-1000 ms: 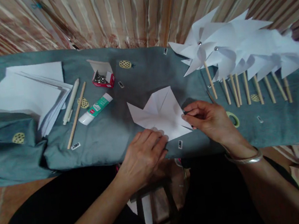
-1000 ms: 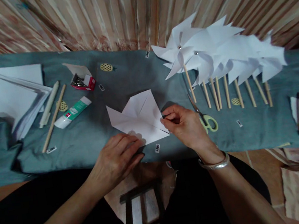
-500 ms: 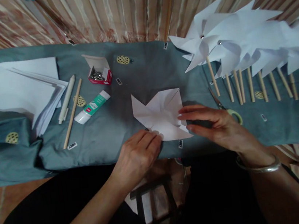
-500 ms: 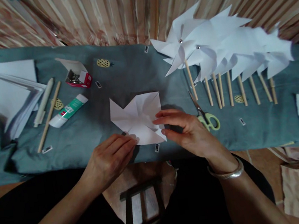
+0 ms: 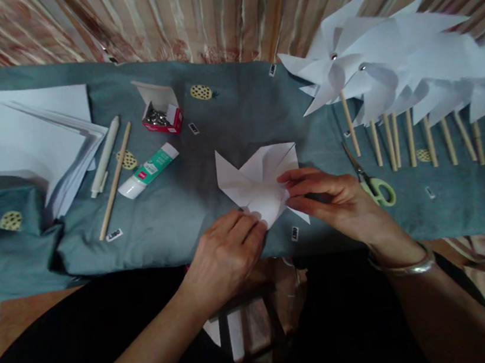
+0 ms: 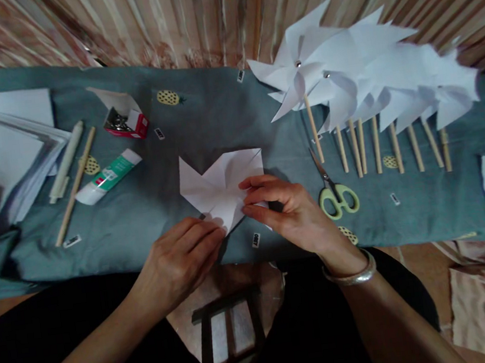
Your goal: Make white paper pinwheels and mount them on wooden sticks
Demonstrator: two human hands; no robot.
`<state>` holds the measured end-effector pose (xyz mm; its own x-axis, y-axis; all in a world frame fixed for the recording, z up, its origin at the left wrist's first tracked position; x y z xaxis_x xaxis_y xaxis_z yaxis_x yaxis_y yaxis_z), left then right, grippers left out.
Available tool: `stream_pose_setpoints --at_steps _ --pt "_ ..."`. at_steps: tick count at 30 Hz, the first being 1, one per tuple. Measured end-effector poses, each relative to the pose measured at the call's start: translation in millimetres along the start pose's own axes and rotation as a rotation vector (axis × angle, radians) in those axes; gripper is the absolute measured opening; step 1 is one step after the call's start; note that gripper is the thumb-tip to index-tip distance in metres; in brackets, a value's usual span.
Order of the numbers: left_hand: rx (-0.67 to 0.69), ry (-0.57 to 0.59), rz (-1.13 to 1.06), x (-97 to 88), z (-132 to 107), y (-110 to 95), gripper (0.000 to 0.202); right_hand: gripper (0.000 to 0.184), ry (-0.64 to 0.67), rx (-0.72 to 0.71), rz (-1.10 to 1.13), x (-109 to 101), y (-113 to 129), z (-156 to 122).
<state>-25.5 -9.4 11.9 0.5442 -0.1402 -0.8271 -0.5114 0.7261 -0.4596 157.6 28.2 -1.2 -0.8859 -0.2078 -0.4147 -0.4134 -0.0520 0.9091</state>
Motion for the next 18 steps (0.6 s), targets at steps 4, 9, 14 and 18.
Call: stream_pose_setpoints --at_steps 4,9,14,18 --pt "-0.001 0.011 -0.009 1.2 0 0 0.014 0.006 -0.078 -0.005 -0.093 10 -2 4" --pt "0.001 0.02 -0.001 0.6 0 -2 0.014 0.006 -0.115 -0.019 -0.245 17 -1 8" --pt "-0.017 0.028 -0.008 1.2 0 -1 0.015 0.009 -0.143 -0.055 -0.34 19 4 9" --pt "-0.028 -0.022 -0.028 0.8 -2 1 0.016 0.01 -0.153 -0.083 -0.411 21 8 9"
Point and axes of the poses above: each hand's wrist, its own z-axis towards the middle knuckle, its own x-axis out of the palm, y = z × x, the point moved 5 cm from there along z, towards the middle knuckle, and after that the axes turned 4 degrees about -z, right-handed, at the moved point
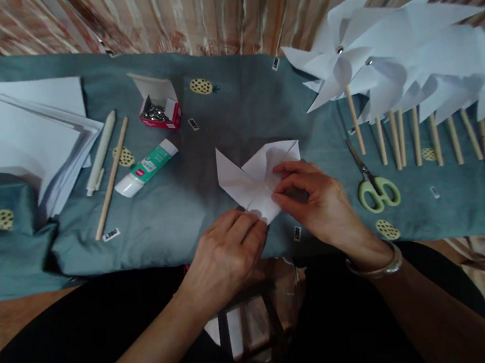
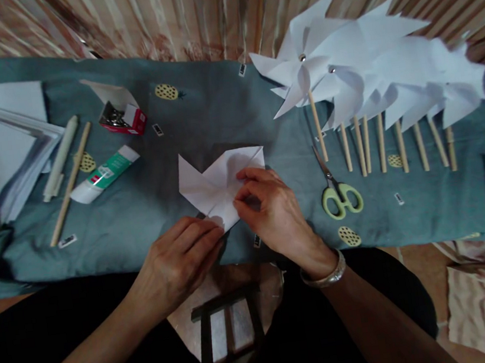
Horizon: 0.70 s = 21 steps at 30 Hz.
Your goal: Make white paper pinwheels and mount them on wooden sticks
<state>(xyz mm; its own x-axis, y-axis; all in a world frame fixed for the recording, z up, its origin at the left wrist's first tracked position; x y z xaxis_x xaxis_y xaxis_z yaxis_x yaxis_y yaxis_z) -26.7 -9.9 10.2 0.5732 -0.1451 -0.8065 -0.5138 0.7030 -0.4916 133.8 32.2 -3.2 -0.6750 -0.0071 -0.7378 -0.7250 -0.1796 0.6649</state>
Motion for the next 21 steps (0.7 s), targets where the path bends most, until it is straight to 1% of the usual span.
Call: stream_pose_setpoints --at_steps 3,6,10,14,21 --pt "-0.009 -0.018 -0.015 0.0 -1.2 1.5 0.028 0.01 0.002 -0.005 -0.02 0.4 1.1 0.2" --pt "0.011 0.034 -0.042 2.5 -1.3 1.1 0.035 0.011 0.001 -0.007 -0.032 0.5 1.6 0.2" --pt "0.023 0.061 -0.032 4.3 -0.8 0.6 0.029 0.01 -0.006 -0.008 -0.031 0.2 1.6 0.3" --pt "0.027 0.051 -0.028 5.5 -1.1 -0.1 0.026 0.007 -0.004 -0.012 -0.029 0.7 1.0 0.7" --pt "0.025 0.036 -0.031 5.6 -0.8 -0.4 0.025 0.01 -0.009 -0.011 -0.029 0.1 3.1 -0.8"
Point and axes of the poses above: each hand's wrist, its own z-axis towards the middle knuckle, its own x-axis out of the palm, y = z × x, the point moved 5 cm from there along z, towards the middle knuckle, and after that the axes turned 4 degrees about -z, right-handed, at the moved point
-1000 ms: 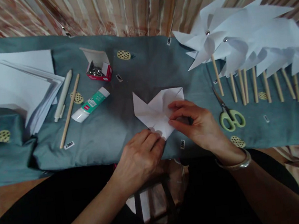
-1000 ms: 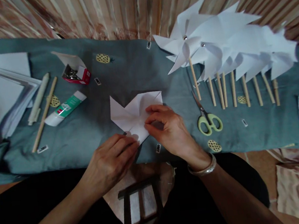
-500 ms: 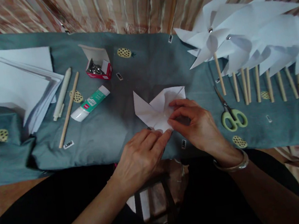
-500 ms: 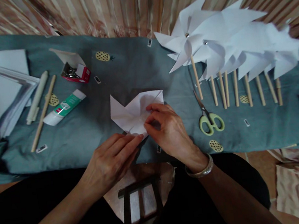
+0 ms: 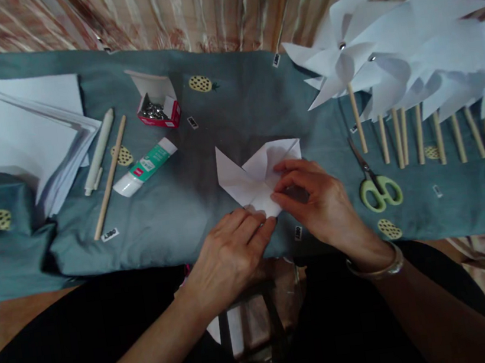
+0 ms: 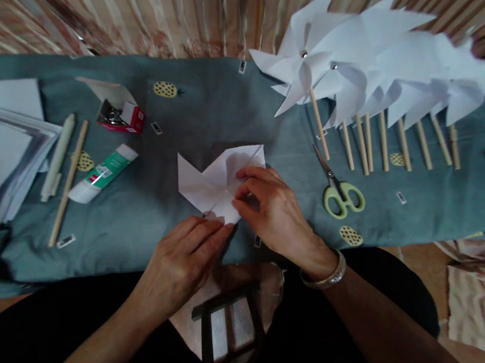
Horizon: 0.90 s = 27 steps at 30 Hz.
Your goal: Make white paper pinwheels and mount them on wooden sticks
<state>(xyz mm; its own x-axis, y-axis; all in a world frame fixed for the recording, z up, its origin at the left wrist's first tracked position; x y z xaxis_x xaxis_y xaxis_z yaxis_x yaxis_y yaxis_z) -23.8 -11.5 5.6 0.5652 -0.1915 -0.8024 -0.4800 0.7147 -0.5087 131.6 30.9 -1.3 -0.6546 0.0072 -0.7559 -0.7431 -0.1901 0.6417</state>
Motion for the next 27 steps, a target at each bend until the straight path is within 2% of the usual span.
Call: stream_pose_setpoints --at_steps 6,11,19,27 --pt "0.011 -0.009 0.001 -0.3 1 -1 0.024 0.009 -0.012 -0.072 -0.043 0 5 -4" --pt "0.012 0.003 -0.005 0.2 1 -1 0.027 0.024 0.026 -0.119 -0.084 1 8 -6" --pt "0.006 0.014 0.013 0.9 1 -1 0.025 0.029 0.048 -0.178 -0.128 3 9 -6" --pt "-0.004 0.002 0.004 1.1 2 0 0.024 0.039 0.028 -0.318 -0.263 15 12 -18"
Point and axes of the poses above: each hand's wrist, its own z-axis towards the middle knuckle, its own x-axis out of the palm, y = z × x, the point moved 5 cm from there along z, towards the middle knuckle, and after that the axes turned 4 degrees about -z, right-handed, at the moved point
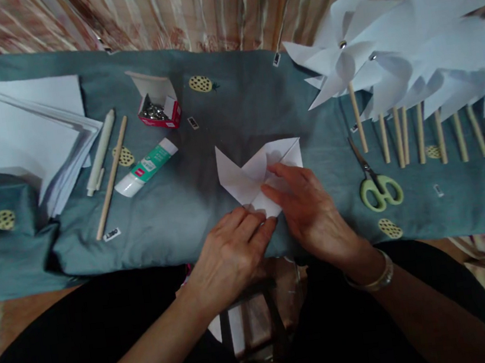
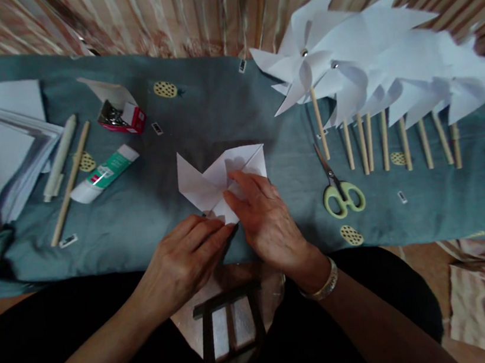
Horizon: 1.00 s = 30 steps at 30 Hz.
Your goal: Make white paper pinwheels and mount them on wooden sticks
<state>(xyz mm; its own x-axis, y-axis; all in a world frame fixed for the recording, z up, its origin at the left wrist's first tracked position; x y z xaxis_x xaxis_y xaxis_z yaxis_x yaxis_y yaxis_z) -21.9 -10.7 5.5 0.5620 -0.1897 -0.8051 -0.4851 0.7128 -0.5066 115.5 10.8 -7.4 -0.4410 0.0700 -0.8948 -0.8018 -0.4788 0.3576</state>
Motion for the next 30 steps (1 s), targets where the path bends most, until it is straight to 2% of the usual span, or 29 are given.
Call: stream_pose_setpoints --at_steps 4,11,15,19,22,27,30 --pt "-0.015 -0.021 -0.011 0.5 1 0 0.022 0.04 0.027 0.026 -0.049 5 5 -3" --pt "-0.057 -0.045 -0.02 -0.3 0 2 0.023 0.048 -0.009 0.088 0.05 10 -1 -4" --pt "-0.031 -0.07 -0.034 0.0 0 2 0.023 0.046 0.011 0.096 0.106 2 -6 -2" --pt "-0.008 -0.068 -0.016 2.1 -2 2 0.024 0.041 -0.001 0.108 0.203 -18 -18 10" --pt "0.013 -0.06 0.009 2.8 -1 1 0.023 0.042 -0.066 0.156 0.144 -28 -36 24" --pt "0.026 -0.063 0.024 0.1 1 1 0.024 0.042 0.021 0.104 0.02 -18 -53 44" --pt "0.034 -0.056 0.031 -3.1 0 3 0.027 0.039 0.002 0.122 0.012 -22 -56 47"
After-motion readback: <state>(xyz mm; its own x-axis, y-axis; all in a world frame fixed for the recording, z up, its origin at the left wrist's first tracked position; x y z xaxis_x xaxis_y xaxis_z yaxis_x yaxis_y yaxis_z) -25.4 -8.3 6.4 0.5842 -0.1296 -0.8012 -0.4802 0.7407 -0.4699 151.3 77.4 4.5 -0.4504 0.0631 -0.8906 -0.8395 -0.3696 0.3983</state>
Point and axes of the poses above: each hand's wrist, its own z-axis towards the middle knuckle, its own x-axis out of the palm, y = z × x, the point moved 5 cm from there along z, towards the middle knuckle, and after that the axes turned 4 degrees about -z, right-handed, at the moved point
